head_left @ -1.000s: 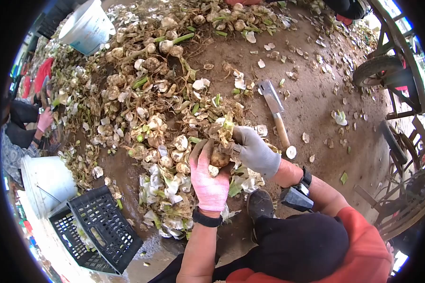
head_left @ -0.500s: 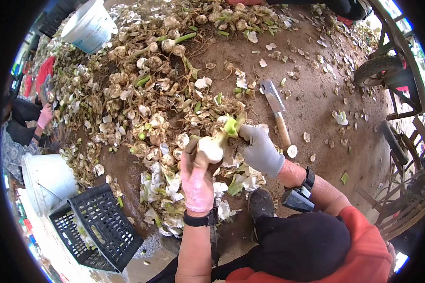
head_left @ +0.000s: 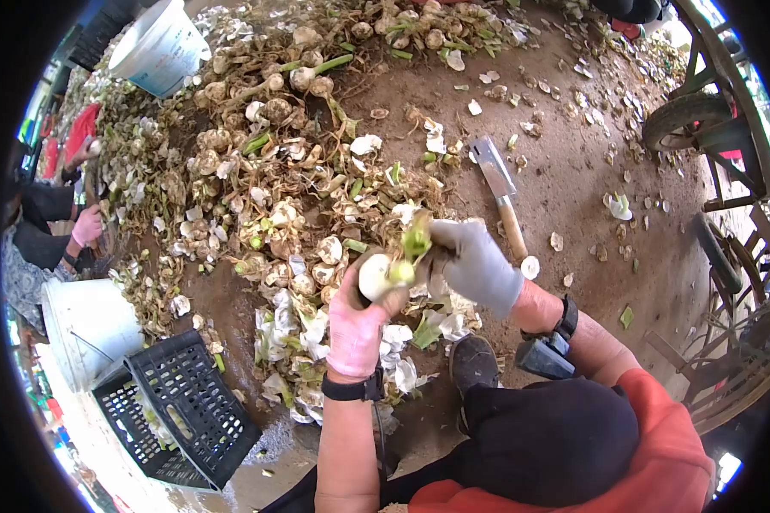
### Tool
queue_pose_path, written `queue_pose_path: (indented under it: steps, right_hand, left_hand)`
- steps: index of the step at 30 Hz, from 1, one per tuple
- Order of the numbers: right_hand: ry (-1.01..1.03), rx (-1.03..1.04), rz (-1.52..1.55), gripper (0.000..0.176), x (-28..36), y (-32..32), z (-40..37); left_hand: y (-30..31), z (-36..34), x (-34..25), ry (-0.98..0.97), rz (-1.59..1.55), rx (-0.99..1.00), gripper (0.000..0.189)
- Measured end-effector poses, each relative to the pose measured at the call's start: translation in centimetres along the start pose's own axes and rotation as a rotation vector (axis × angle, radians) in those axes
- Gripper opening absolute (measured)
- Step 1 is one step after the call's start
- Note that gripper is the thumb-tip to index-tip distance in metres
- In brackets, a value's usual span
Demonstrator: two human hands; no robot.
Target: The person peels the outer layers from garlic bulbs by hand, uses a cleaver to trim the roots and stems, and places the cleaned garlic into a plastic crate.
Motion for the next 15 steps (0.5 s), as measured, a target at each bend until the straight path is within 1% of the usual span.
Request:
queue_pose_path:
  steps: [1, 2, 3, 5, 6, 8, 9, 11, 12, 13, 15]
  right_hand:
    - [-0.109, -0.002, 0.080, 0.019, -0.6, 0.6, 0.3]
    - [-0.138, -0.020, -0.115, 0.020, -2.4, 1.2, 0.7]
    - [-0.098, -0.092, -0.277, 0.026, -4.1, 1.9, 1.1]
    - [-0.239, -0.114, -0.422, 0.023, -6.8, 2.9, 1.8]
    - [-0.238, -0.114, -0.424, 0.023, -6.9, 3.3, 1.4]
    - [-0.130, -0.048, -0.512, 0.030, -6.7, 3.2, 0.9]
    - [-0.127, -0.048, -0.510, 0.030, -5.7, 3.0, 0.8]
    - [-0.005, 0.124, -0.157, 0.039, -1.8, 2.5, 0.6]
    - [0.066, 0.150, -0.125, 0.039, -0.6, 2.4, 0.5]
    - [0.059, 0.147, -0.126, 0.039, 0.0, 2.4, 0.5]
    - [0.148, 0.316, -0.089, 0.035, 1.2, 1.8, 1.0]
  left_hand:
    - [-0.5, -0.1, 0.0, 0.003, -0.077, 0.102, 0.077]
    - [-1.2, -0.5, 0.5, 0.033, -0.087, 0.122, 0.086]
    - [-1.4, -0.7, 1.0, 0.046, -0.086, 0.164, 0.090]
    - [-2.1, -0.9, 0.9, 0.055, -0.210, 0.168, 0.072]
    - [-2.2, -0.8, 0.7, 0.053, -0.212, 0.169, 0.072]
    - [-1.8, -0.6, 0.1, 0.012, -0.142, 0.121, 0.074]
    - [-1.4, -0.5, 0.2, 0.010, -0.140, 0.119, 0.074]
    - [-0.6, -0.2, 0.5, -0.031, -0.150, 0.138, 0.071]
    - [-0.5, 0.0, 0.4, -0.035, -0.032, 0.141, 0.067]
    - [-0.4, -0.1, 0.4, -0.029, -0.035, 0.145, 0.067]
    - [-0.2, -0.2, 0.5, 0.029, 0.099, 0.107, 0.067]
Point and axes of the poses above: each hand's wrist, its own z-axis towards the middle knuckle, its own y-axis out of the back of the hand, x = y × z, the point moved 4 cm from there along z, towards the middle knuckle, and after that the axes turned 8 degrees about x, right-handed, at the moved point
